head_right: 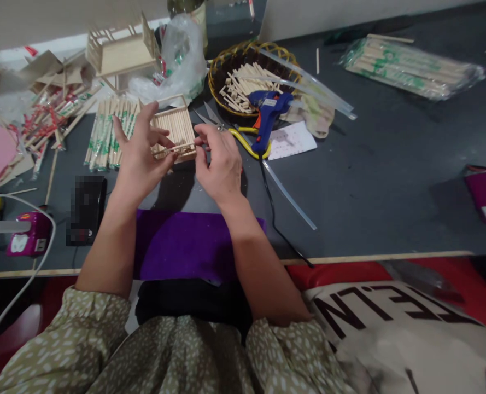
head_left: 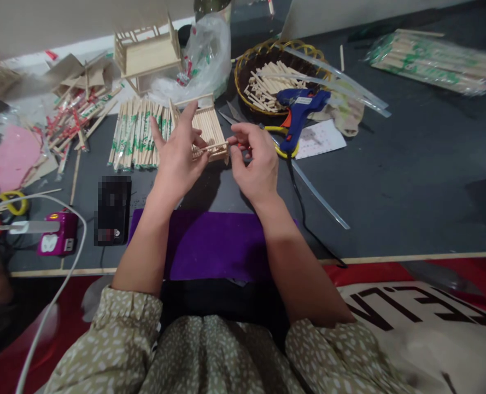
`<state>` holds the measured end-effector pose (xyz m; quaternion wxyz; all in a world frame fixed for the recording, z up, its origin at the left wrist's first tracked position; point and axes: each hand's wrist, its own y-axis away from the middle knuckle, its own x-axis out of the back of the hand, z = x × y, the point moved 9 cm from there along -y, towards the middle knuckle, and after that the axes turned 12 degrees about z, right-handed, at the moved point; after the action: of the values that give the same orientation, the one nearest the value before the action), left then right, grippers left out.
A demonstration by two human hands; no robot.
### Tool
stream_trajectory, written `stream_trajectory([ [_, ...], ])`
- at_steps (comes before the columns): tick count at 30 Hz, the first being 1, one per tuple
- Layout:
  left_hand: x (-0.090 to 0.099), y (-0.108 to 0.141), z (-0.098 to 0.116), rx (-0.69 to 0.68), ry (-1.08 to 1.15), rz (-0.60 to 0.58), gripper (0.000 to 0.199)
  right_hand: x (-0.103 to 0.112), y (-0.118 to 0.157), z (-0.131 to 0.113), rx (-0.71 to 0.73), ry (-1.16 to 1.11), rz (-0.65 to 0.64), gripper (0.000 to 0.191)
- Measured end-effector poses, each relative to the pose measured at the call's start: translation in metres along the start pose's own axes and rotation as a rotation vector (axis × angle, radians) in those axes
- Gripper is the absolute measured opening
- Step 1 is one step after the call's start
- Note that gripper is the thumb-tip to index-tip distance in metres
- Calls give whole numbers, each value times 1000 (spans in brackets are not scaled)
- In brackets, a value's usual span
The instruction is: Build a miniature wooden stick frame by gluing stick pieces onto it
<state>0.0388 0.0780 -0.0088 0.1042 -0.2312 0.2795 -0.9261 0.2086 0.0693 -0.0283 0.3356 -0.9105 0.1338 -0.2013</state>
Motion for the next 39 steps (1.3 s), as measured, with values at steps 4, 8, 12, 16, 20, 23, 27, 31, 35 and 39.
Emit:
stream_trajectory([
  [4, 0, -1, 6, -70, -73, -14, 55, 0, 0, 0, -4, -6, 5, 28],
  [8, 0, -1, 6, -73, -89, -14, 58, 0, 0, 0, -1, 11, 3, 29],
  [12, 2, 0, 3, -17, -30, -18, 60, 0, 0, 0, -6, 20, 8, 27],
  [16, 3, 2, 4, -16, -4, -29, 60, 1, -1, 0, -9, 23, 15, 25],
  [20, 1, 2, 6, -59, -32, -42, 57, 1, -2, -2, 1, 25, 8, 25],
  [23, 1, 1, 7, -104, -51, -50, 56, 0, -2, -1, -6, 33, 3, 24],
  [27, 0, 2, 6, -152, -80, -57, 56, -2, -1, 0, -1, 37, -11, 26],
  [31, 0, 1, 2, -132, -68, -58, 54, -2, -1, 2, -4, 33, -17, 27],
  [35, -1, 1, 0, -46, -49, -44, 54, -3, -1, 0, -14, 30, -29, 28],
  [39, 2, 2, 9, -11, -85, -68, 61, 8, -4, 0, -40, 46, 21, 27],
])
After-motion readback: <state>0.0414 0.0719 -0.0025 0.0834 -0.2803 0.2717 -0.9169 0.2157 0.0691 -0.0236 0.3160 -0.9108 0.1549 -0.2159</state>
